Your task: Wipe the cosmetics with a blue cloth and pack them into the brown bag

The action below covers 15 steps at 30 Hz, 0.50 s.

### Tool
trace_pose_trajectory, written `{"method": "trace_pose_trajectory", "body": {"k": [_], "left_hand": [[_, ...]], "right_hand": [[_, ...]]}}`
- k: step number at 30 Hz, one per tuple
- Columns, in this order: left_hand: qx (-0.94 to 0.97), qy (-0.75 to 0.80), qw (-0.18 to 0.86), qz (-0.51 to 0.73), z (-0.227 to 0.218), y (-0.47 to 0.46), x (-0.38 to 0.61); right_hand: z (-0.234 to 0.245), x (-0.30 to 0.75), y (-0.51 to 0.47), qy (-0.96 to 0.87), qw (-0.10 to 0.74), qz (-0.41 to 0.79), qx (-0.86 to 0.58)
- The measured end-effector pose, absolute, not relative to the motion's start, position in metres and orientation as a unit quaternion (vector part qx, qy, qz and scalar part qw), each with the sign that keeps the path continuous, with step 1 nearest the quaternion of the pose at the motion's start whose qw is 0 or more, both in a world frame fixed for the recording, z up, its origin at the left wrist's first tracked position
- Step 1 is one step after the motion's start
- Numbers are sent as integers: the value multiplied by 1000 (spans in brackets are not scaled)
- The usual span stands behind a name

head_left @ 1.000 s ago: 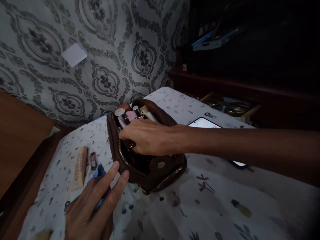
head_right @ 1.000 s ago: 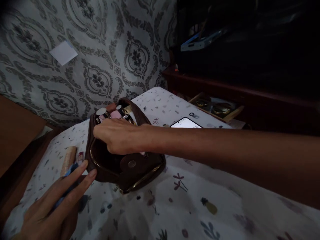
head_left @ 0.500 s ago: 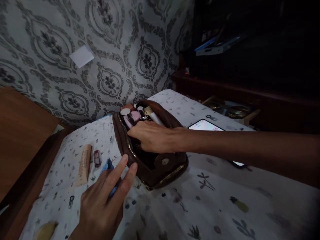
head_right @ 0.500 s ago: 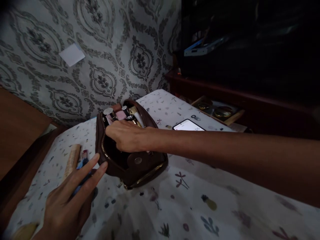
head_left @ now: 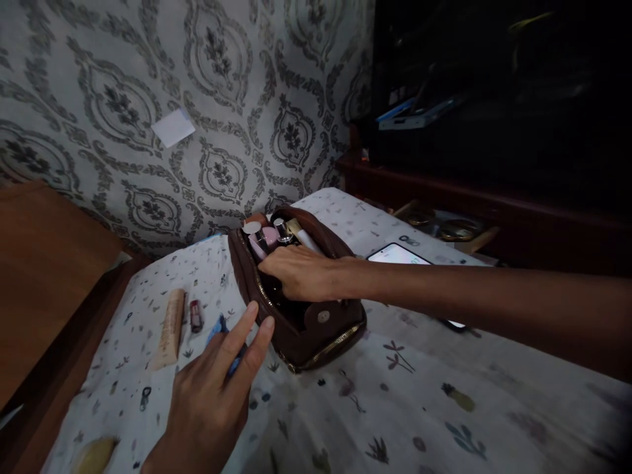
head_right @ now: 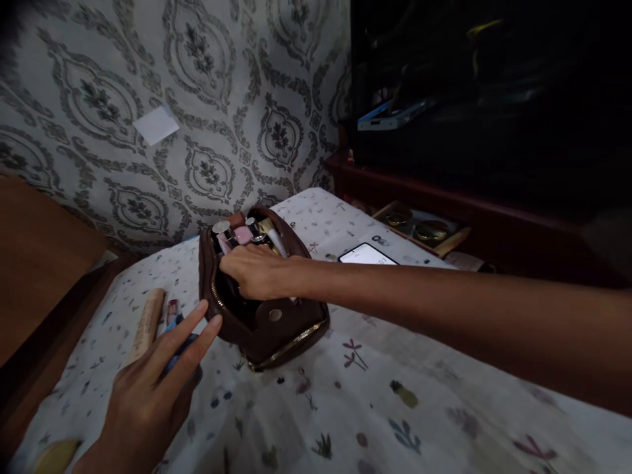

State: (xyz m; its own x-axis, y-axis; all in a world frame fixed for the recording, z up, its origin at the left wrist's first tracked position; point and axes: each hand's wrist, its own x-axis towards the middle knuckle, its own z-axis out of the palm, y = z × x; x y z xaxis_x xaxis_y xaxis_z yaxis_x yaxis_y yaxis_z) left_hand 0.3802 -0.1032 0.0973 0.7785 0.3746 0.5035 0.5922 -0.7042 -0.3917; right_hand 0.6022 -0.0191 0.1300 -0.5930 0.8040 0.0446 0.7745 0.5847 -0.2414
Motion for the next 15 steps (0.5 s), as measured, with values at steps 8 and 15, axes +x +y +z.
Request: {"method": "trace_pose_trajectory", "body": {"k": [8, 15], "left_hand": [[-903, -276, 253, -212, 97, -105, 384], [-898, -351, 166, -209, 64, -109, 362]], "right_hand": [[138, 611, -16, -883, 93, 122, -444], [146, 618, -46, -827, 318, 53, -459]]}}
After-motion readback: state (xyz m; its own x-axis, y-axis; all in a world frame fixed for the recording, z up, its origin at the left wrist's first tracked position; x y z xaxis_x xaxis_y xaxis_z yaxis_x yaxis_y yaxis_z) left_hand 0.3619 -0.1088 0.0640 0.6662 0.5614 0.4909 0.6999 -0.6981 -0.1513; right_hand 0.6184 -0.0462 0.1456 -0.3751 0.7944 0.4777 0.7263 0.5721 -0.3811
